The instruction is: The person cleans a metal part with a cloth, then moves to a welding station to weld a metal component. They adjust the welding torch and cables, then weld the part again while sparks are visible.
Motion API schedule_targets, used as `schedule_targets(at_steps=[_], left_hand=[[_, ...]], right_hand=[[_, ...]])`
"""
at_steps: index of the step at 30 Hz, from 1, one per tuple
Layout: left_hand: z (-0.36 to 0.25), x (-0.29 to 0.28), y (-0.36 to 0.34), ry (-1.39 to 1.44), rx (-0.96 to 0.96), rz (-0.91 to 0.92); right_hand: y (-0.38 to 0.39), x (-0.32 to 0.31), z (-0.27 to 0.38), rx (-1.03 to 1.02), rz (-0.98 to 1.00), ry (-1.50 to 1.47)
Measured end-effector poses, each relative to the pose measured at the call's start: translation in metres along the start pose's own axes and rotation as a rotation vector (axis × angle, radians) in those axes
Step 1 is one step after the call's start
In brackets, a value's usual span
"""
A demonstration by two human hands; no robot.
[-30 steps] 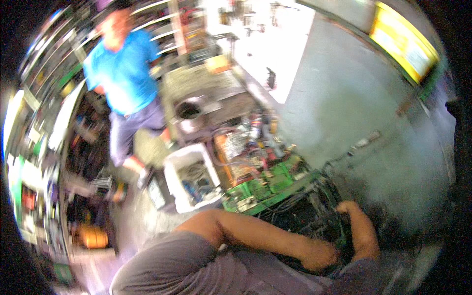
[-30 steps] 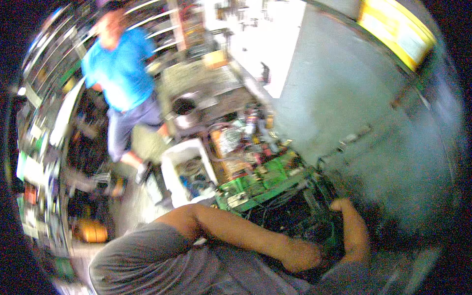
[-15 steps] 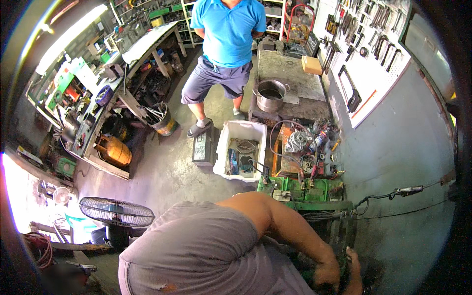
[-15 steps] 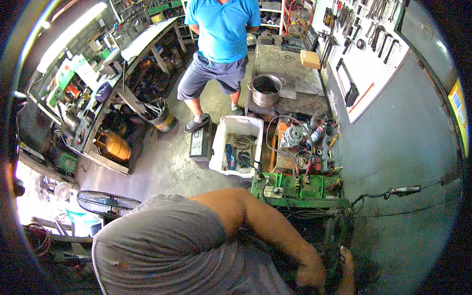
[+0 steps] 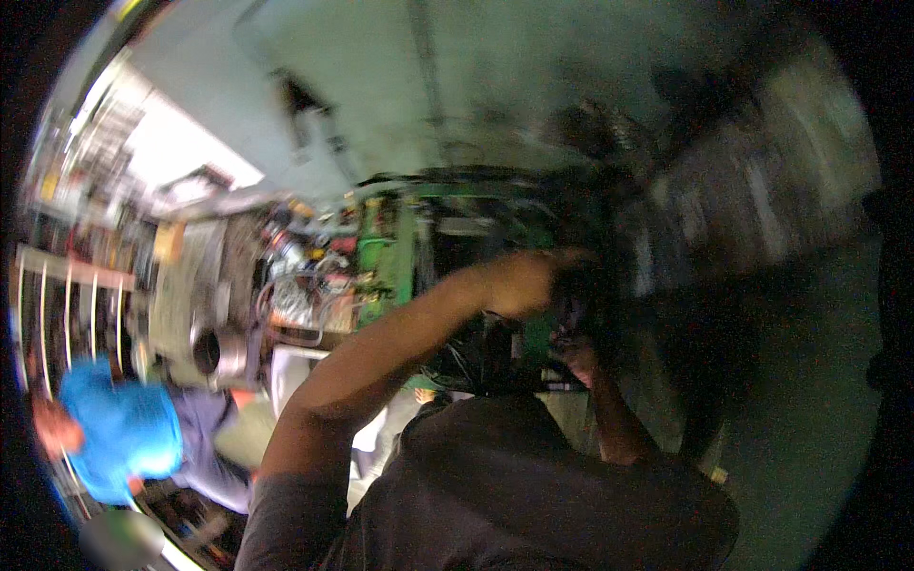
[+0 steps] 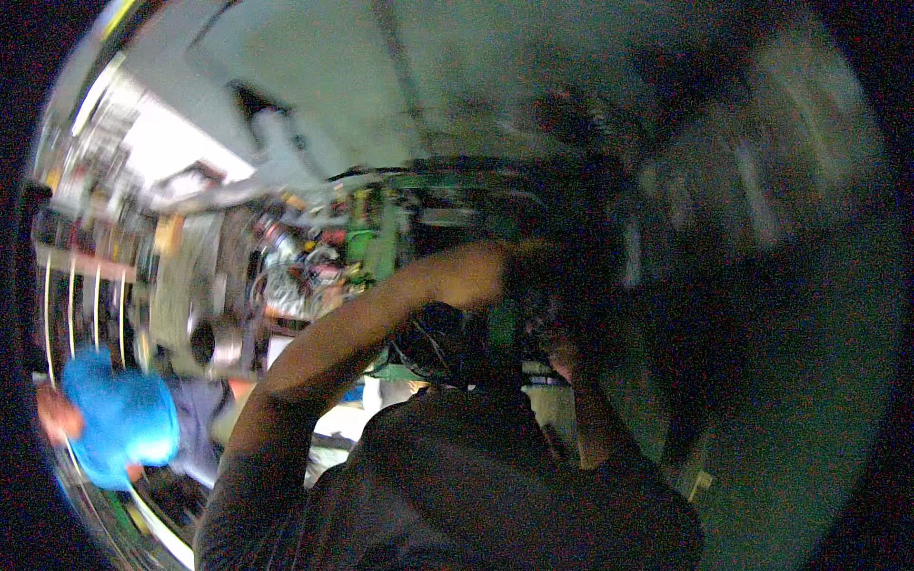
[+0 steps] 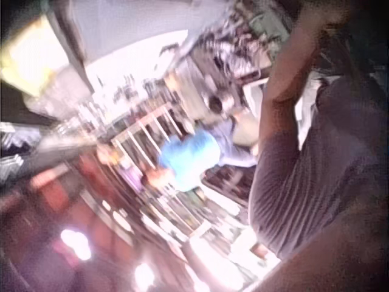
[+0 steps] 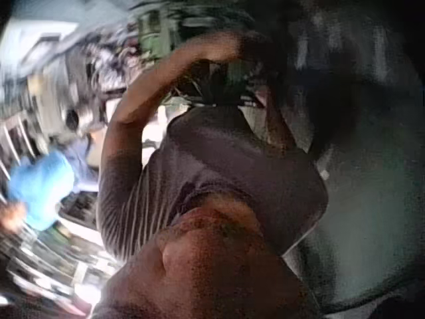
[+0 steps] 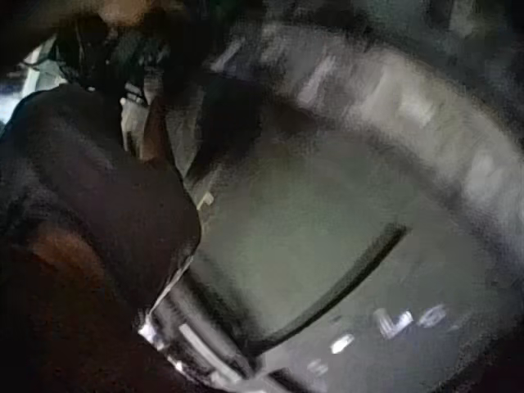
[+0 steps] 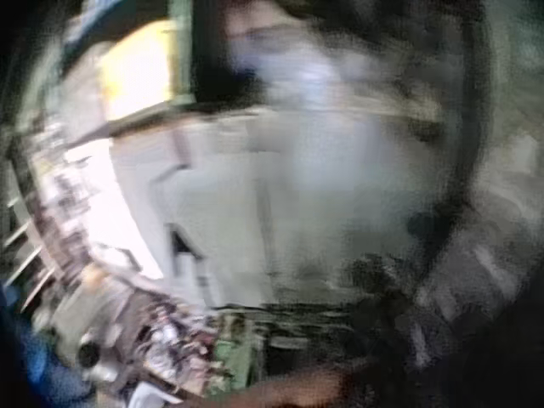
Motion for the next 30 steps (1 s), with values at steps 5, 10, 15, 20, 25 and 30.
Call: schedule_targets(at_steps=[5, 10, 15, 20, 25, 30], left_hand=[[0.010, -0.001, -0.006, 0.448, 0.041, -0.279], [0.004, 0.037, -0.003, 0.504, -0.193, -0.874], [-0.011, 0.034, -0.009, -0.367, -0.220, -1.208], [-0.027, -0.016, 0.052, -0.271, -0.398, -0.429], [-0.087, 0.014, 0.138, 0.203, -0.086, -0.432], [-0.018, 0.036, 0.254, 0.291, -0.748, -1.270]], right_hand=[[0.005, -0.018, -0.034, -0.130, -0.229, 0.082], [0.016, -0.004, 0.036, -0.622, -0.789, 0.742], [-0.005, 0.023, 0.098, -0.801, -0.751, 0.627], [-0.019, 0.042, 0.064, -0.443, -0.070, -0.242], [-0.031, 0.066, 0.032, -0.094, 0.276, -0.641], [-0.030, 0.061, 0.040, -0.216, 0.162, -0.572]])
Point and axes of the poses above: each hand's wrist, its own y-axis away from the middle knuckle, its own x-axis out of the palm, z = x × y, the point moved 4 cm from there along -y, towards the middle knuckle, and after that the axes turned 11 degrees about x, right-handed, at the moved point
